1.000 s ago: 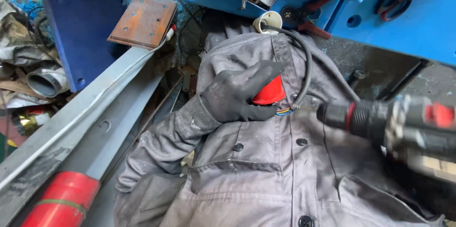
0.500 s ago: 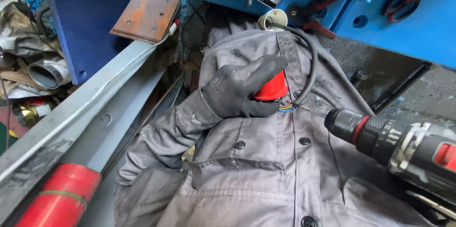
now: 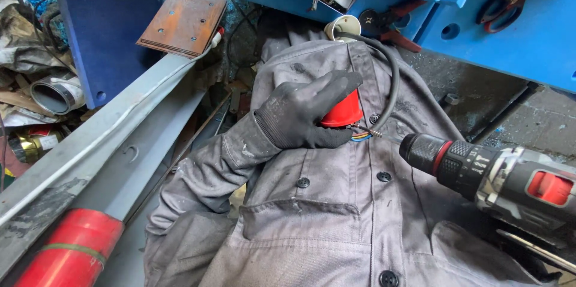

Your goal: The recorder is wiring and assembling an industrial electrical plug using various hand tools.

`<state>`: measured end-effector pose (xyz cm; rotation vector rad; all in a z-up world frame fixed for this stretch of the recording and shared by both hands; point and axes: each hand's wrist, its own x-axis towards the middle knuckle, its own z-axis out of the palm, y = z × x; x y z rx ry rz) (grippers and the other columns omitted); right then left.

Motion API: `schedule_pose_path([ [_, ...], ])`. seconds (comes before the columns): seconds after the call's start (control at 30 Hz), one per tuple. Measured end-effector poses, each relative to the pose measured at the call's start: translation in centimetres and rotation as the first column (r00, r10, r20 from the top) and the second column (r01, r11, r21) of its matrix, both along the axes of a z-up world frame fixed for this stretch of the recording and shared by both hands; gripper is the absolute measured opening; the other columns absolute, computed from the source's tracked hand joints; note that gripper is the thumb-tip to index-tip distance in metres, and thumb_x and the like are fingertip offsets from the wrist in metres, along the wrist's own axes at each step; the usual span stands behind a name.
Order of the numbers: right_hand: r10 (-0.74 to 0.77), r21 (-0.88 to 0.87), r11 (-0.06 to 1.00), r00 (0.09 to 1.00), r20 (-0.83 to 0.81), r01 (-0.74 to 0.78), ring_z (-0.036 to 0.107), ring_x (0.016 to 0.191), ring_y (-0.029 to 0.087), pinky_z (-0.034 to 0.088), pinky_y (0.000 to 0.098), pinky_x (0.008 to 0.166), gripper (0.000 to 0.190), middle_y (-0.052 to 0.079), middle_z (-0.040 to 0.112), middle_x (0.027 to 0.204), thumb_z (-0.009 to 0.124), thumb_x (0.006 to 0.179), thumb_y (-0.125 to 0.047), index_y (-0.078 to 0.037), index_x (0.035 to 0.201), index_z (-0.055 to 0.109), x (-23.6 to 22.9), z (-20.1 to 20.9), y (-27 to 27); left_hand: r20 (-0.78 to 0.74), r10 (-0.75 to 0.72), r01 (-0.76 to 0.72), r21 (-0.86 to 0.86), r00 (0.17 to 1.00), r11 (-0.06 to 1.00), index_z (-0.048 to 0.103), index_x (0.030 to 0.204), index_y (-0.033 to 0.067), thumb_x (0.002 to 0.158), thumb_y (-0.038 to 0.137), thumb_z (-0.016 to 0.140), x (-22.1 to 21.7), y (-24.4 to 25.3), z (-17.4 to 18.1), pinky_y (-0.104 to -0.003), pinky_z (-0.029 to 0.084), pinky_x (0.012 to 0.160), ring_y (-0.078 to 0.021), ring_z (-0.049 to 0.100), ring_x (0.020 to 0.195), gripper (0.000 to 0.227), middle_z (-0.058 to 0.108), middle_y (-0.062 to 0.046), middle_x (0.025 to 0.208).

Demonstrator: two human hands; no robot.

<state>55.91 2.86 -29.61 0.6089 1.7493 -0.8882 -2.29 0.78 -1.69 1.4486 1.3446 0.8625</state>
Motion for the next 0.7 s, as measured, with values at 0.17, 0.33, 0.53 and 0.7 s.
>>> schedule_pose_path([
  [0.17, 0.017, -0.034, 0.999, 1.0, 0.019, -0.017, 0.071, 0.095, 0.034, 0.055, 0.0459, 0.083, 0.022, 0.015, 0.075, 0.097, 0.058, 0.092, -0.024, -0.013, 0.101, 0.076, -1.4, -0.4, -2.1, -0.008, 0.008, -0.008, 0.073, 1.0, 0.997, 0.048, 0.147, -0.0005, 0.088, 0.045, 0.083, 0.2, 0.1, -0.4, -0.036, 0.062, 0.095, -0.0325, 0.072, 0.117, 0.082, 0.061, -0.021, 0.139],
  [0.33, 0.029, -0.066, 0.997, 0.999, 0.035, -0.027, 0.072, 0.095, 0.034, 0.055, 0.0458, 0.083, 0.023, 0.015, 0.075, 0.096, 0.057, 0.093, -0.024, -0.013, 0.099, 0.076, -5.3, 1.0, -3.1, 0.045, -0.033, 0.032, 0.02, 0.998, 0.999, 0.048, 0.148, -0.0003, 0.088, 0.04, 0.082, 0.0, 0.2, -0.3, -0.036, 0.062, 0.093, -0.0306, 0.072, 0.113, 0.08, 0.062, -0.022, 0.138],
  [0.53, 0.032, -0.086, 0.996, 0.999, 0.04, -0.028, 0.072, 0.094, 0.034, 0.056, 0.0456, 0.083, 0.024, 0.015, 0.075, 0.095, 0.056, 0.093, -0.024, -0.012, 0.097, 0.077, -11.1, 3.1, -3.1, -0.024, -0.028, 0.029, 0.046, 0.999, 0.999, 0.049, 0.145, -0.0029, 0.084, 0.041, 0.085, 0.1, -0.4, -1.1, -0.038, 0.061, 0.09, -0.0316, 0.072, 0.11, 0.083, 0.063, -0.022, 0.13],
  [0.7, 0.057, -0.09, 0.995, 0.997, 0.058, -0.052, 0.071, 0.094, 0.036, 0.056, 0.0447, 0.082, 0.026, 0.016, 0.075, 0.094, 0.056, 0.092, -0.025, -0.01, 0.093, 0.076, -13.8, 4.2, -3.5, -0.04, 0.009, -0.006, 0.08, 0.999, 0.997, 0.052, 0.14, -0.0024, 0.084, 0.04, 0.085, 0.2, -0.9, -1.4, -0.037, 0.061, 0.089, -0.0314, 0.072, 0.108, 0.077, 0.066, -0.021, 0.13],
])
